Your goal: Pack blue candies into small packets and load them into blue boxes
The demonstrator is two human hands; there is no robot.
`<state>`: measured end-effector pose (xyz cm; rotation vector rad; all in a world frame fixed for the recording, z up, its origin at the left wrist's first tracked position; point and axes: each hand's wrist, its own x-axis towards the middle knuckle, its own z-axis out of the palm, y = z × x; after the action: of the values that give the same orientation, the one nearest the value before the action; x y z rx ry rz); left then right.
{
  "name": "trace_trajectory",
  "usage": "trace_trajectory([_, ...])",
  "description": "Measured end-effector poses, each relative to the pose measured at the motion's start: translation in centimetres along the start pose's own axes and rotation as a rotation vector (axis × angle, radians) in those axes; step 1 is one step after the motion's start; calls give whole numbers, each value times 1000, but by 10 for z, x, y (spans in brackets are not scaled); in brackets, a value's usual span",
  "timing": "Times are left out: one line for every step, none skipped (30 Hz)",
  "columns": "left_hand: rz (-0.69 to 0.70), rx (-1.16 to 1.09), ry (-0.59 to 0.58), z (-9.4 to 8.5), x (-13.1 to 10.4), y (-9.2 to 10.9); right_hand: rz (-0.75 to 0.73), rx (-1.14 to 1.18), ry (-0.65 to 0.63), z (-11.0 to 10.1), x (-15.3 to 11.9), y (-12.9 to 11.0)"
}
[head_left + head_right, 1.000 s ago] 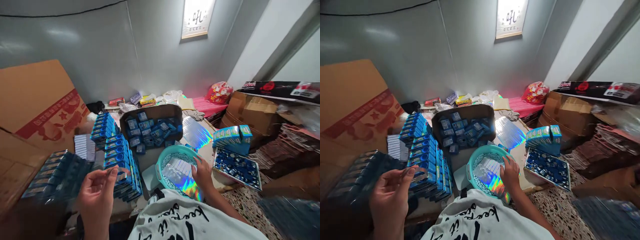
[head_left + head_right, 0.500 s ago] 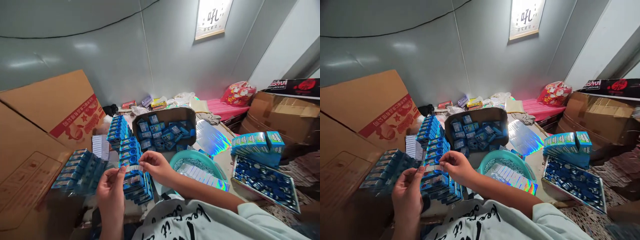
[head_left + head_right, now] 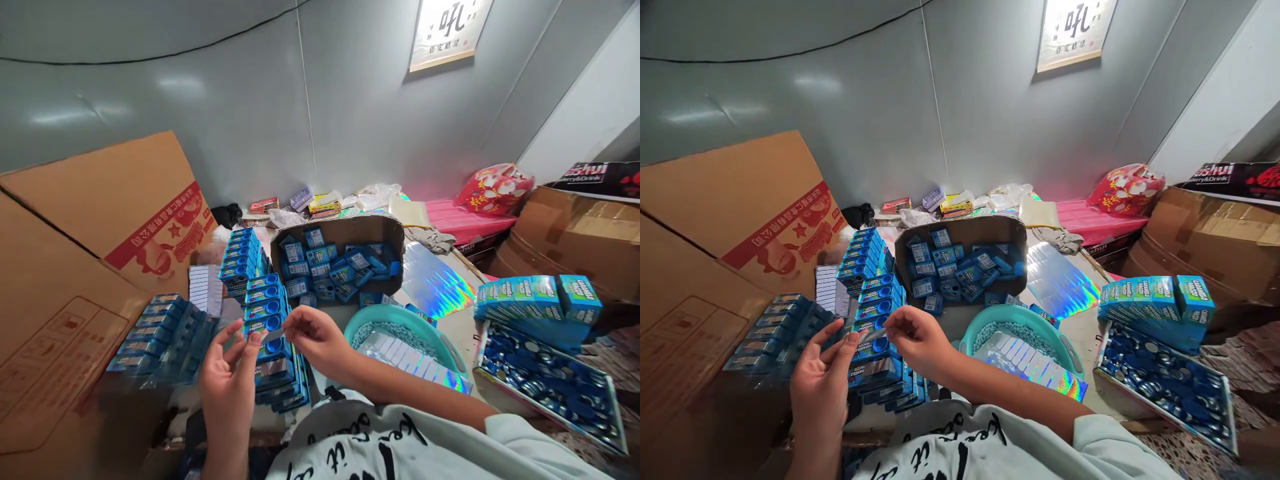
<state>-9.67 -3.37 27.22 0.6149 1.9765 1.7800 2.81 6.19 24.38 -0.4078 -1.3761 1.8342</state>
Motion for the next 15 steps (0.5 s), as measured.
trace_trajectory([3,19,9,-1,1,-1,-1,11,-4,0,1,-1])
trace_trajectory([15,52,19,-2,1,-2,6,21,-9,0,1,-2])
trace_trajectory([42,101,28,-3,2,-3,27,38,-16,0,1,-2])
trace_trajectory([88,169,31,-3,2,-5,59,60,-19,0,2,-2])
trace_trajectory([162,252,31,-4,3,-7,91,83,-12,-1,2,0])
trace_trajectory([259,343,26,-5,4,-10,118,97,0,-2,3,2])
trace_trajectory([367,434,17,-6,4,-13,136,105,14,-2,3,6])
trace_trajectory([472,517,11,-7,5,-16,149,110,27,-3,4,11])
trace_trajectory([562,587,11,-8,5,-19,156,116,39,-3,4,16])
trace_trajectory([630,640,16,-9,5,-22,157,126,47,-4,4,21])
trace_trajectory([669,675,21,-10,5,-24,154,141,54,-4,5,25])
trace_trajectory([676,694,24,-10,5,-25,149,158,57,-4,5,29])
trace_trajectory([659,702,26,-10,4,-26,143,179,61,-3,5,33])
trace_trajectory([628,701,22,-10,4,-27,139,202,61,-3,5,36])
trace_trajectory([601,692,13,-9,5,-27,139,227,58,-3,5,39])
